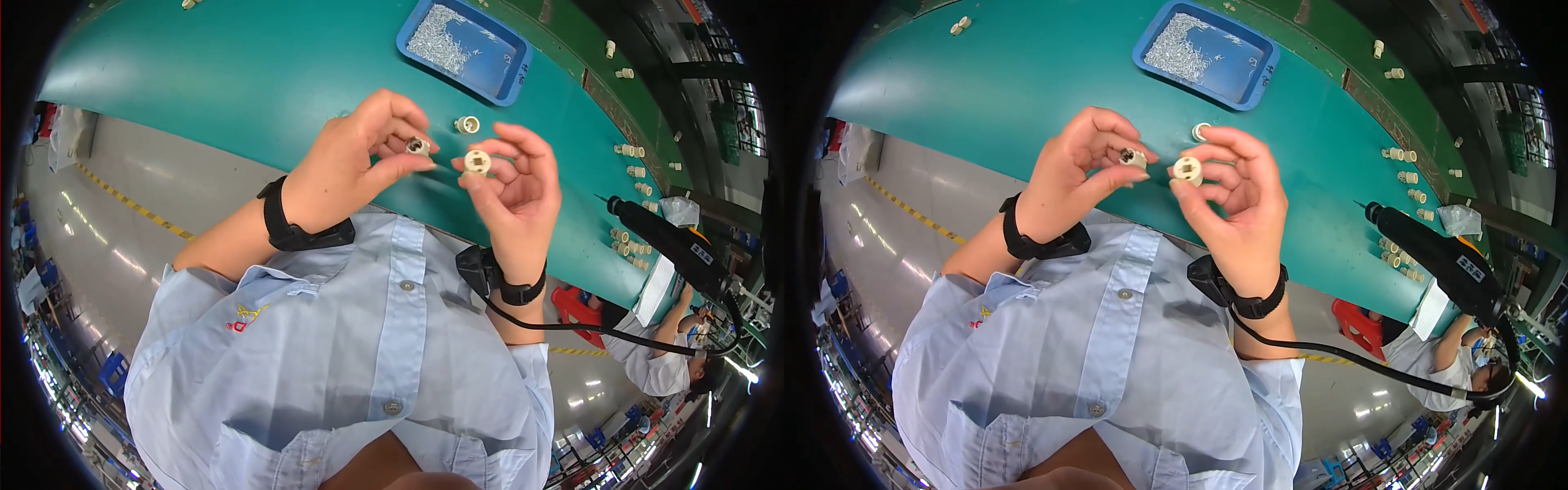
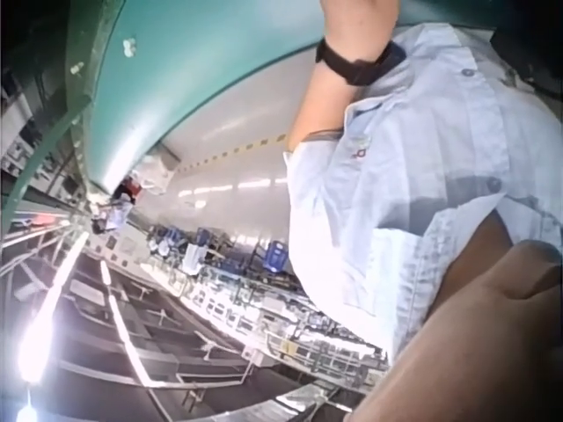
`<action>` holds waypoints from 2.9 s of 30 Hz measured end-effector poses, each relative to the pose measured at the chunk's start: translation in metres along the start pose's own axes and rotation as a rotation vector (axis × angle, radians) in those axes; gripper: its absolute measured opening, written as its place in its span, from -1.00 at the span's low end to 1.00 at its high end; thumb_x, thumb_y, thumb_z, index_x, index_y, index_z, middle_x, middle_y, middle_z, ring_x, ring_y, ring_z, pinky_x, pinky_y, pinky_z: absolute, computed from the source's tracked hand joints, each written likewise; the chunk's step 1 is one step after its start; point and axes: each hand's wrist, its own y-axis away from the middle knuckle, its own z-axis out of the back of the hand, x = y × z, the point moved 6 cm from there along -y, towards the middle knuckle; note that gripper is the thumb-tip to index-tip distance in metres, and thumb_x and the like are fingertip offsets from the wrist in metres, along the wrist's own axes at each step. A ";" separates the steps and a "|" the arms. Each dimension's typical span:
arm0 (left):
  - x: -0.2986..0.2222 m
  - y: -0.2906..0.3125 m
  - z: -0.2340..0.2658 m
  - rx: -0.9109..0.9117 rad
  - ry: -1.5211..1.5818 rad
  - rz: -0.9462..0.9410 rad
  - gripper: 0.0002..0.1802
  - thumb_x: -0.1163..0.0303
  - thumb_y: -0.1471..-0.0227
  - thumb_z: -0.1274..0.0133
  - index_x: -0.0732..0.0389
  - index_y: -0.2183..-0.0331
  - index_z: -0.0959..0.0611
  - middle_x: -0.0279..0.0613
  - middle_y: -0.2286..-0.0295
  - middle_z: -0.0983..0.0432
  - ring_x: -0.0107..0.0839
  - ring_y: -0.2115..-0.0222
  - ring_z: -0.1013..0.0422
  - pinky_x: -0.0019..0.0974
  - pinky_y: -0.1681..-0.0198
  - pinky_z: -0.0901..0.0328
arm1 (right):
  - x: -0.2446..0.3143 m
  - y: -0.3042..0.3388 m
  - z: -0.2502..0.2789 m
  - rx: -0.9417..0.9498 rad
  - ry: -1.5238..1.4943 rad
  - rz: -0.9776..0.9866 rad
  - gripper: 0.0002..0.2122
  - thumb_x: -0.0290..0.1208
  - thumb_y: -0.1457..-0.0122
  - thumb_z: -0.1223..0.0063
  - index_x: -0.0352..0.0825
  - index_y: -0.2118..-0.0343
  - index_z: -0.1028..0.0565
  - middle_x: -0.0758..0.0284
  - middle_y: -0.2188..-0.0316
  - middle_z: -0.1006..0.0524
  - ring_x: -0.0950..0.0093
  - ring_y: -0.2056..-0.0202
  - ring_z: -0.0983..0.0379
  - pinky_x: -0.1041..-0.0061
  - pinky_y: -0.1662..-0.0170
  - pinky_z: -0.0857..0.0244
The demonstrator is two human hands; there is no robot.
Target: The person picks up a white plastic component and a metal pin from a blue tray, inserts the pin into the component, and drives it in using a power screwdriver. This process is repeated for several components, which are then placed back onto the green work surface.
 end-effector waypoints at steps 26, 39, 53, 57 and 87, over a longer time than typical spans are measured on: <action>-0.006 -0.006 -0.005 0.023 -0.003 -0.099 -0.74 0.66 0.20 -0.16 0.32 0.32 -0.60 -0.16 0.32 -0.47 -0.42 0.32 -0.47 -0.44 0.24 -0.42 | -0.006 0.014 0.004 -0.055 0.119 0.118 -0.72 -0.80 0.12 -0.11 -0.50 0.27 -0.44 0.15 0.25 -0.48 0.45 0.22 -0.46 0.56 0.17 -0.40; -0.008 -0.007 -0.004 0.216 -0.061 -0.102 -0.81 0.55 0.20 -0.20 0.28 0.39 -0.62 -0.23 0.44 -0.46 -0.48 0.46 -0.45 -0.49 0.36 -0.38 | 0.010 0.014 -0.002 0.115 0.582 0.413 -0.73 -0.68 0.27 -0.29 -0.39 0.40 -0.55 0.22 0.37 -0.53 0.43 0.36 -0.49 0.58 0.34 -0.38; -0.007 0.000 -0.018 0.150 -0.399 -0.217 -0.67 0.57 0.19 -0.16 0.19 0.27 -0.52 -0.20 0.40 -0.48 -0.33 0.41 -0.47 -0.36 0.36 -0.38 | 0.002 0.013 -0.003 -0.016 0.623 0.332 -0.76 -0.63 0.27 -0.33 -0.39 0.46 -0.53 0.29 0.44 -0.47 0.52 0.46 -0.45 0.63 0.45 -0.36; -0.013 -0.002 -0.025 0.194 -0.528 -0.414 -0.70 0.55 0.17 -0.13 0.21 0.27 -0.52 -0.20 0.37 -0.48 -0.29 0.40 -0.45 -0.34 0.35 -0.38 | 0.005 0.014 -0.002 -0.005 0.739 0.467 -0.78 -0.60 0.28 -0.35 -0.36 0.51 -0.51 0.30 0.47 -0.49 0.51 0.46 -0.45 0.61 0.47 -0.32; 0.034 -0.040 0.020 -0.027 -0.346 -0.175 -0.77 0.67 0.14 -0.07 0.28 0.34 -0.46 -0.13 0.31 -0.44 -0.22 0.19 -0.40 -0.30 0.14 -0.31 | 0.093 0.011 0.128 -0.268 0.246 0.734 -0.39 -0.38 -0.04 -0.06 -0.25 -0.14 -0.05 0.08 0.32 -0.46 0.39 0.44 -0.41 0.35 0.29 -0.31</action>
